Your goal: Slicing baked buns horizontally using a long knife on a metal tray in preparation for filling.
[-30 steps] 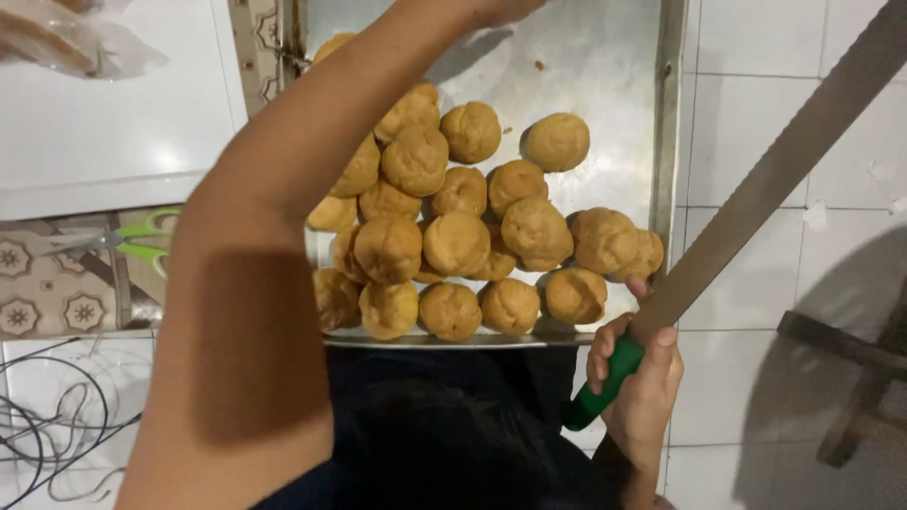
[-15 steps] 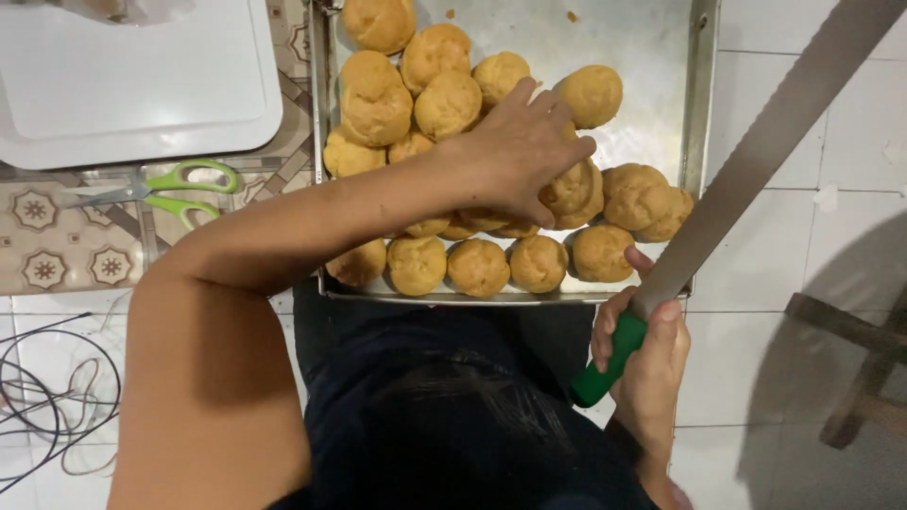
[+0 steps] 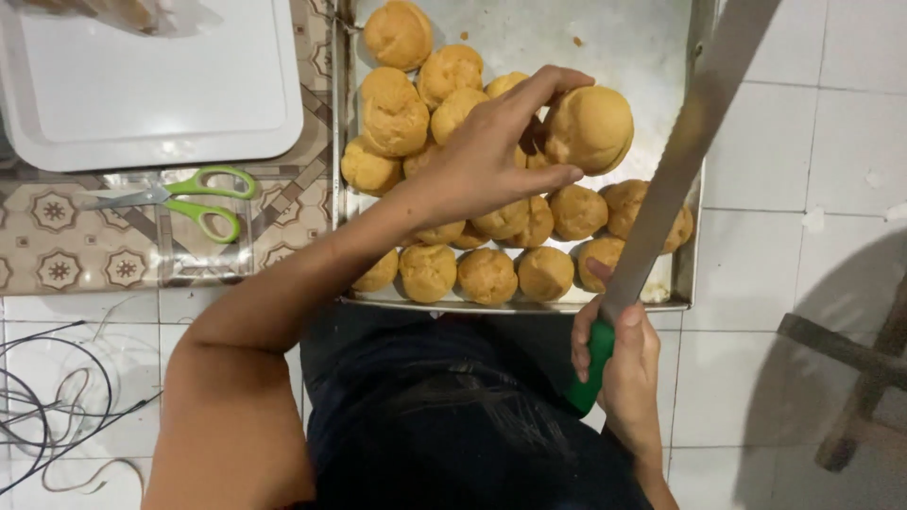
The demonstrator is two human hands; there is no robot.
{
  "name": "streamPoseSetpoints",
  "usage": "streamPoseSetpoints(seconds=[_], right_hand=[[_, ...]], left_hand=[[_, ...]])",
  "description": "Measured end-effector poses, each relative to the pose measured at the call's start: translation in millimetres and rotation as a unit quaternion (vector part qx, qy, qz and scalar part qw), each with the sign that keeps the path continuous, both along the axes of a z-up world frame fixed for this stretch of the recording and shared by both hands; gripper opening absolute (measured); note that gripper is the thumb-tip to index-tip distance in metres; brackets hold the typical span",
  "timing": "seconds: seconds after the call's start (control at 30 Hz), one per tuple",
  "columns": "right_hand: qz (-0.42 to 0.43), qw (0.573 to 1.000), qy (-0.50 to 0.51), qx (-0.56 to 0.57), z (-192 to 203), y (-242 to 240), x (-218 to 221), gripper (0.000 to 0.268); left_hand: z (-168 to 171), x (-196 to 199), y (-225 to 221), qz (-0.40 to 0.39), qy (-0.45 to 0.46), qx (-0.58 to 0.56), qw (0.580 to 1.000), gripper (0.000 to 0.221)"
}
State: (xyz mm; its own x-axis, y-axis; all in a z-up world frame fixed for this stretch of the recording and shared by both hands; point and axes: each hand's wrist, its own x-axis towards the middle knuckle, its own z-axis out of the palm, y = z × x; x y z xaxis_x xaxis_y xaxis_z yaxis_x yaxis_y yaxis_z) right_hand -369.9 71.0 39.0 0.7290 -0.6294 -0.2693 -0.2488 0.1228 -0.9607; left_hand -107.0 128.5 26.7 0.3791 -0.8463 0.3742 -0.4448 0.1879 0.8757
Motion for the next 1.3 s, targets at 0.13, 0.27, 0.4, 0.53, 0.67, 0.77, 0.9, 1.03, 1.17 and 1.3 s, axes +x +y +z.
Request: streamPoseSetpoints(seconds=[0.13, 0.27, 0.4, 0.53, 0.67, 0.77, 0.9, 1.03, 1.17, 1.3], right_hand=[[0.060, 0.998, 0.024, -0.026, 6, 8, 12, 0.074], [0.091, 0.994, 0.046, -0.026, 8, 15, 21, 0.067], [0.105, 0.992, 0.064, -0.020, 8, 20, 25, 0.068], [0.111, 0.992, 0.066, 0.002, 6, 23, 29, 0.066], [0.120, 0.989, 0.086, -0.008, 3, 26, 35, 0.070], [0.118, 0.988, 0.093, -0.016, -7, 23, 41, 0.064], [0.132, 0.985, 0.104, -0.036, -20, 19, 44, 0.062], [0.135, 0.986, 0.091, -0.025, -10, 26, 49, 0.060], [0.117, 0.990, 0.072, -0.022, 3, 29, 46, 0.068], [0.077, 0.997, -0.015, -0.003, -9, 15, 39, 0.064]], left_hand=[[5, 0, 22, 0.025, 0.033, -0.028, 0.999, 0.062], [8, 1, 38, 0.035, 0.101, -0.019, 0.994, 0.065], [3, 3, 45, -0.011, 0.200, -0.054, 0.978, 0.064], [-10, 6, 48, -0.005, 0.223, -0.083, 0.971, 0.065], [-7, 2, 55, 0.004, 0.265, -0.080, 0.961, 0.071], [-1, 5, 59, 0.034, 0.251, -0.082, 0.964, 0.070], [-10, 5, 64, 0.046, 0.301, -0.080, 0.949, 0.059], [-9, 19, 65, 0.047, 0.287, -0.064, 0.955, 0.063], [-21, 70, 47, 0.131, 0.132, -0.036, 0.982, 0.069], [-51, 155, 13, 0.351, -0.115, 0.047, 0.928, 0.057]])
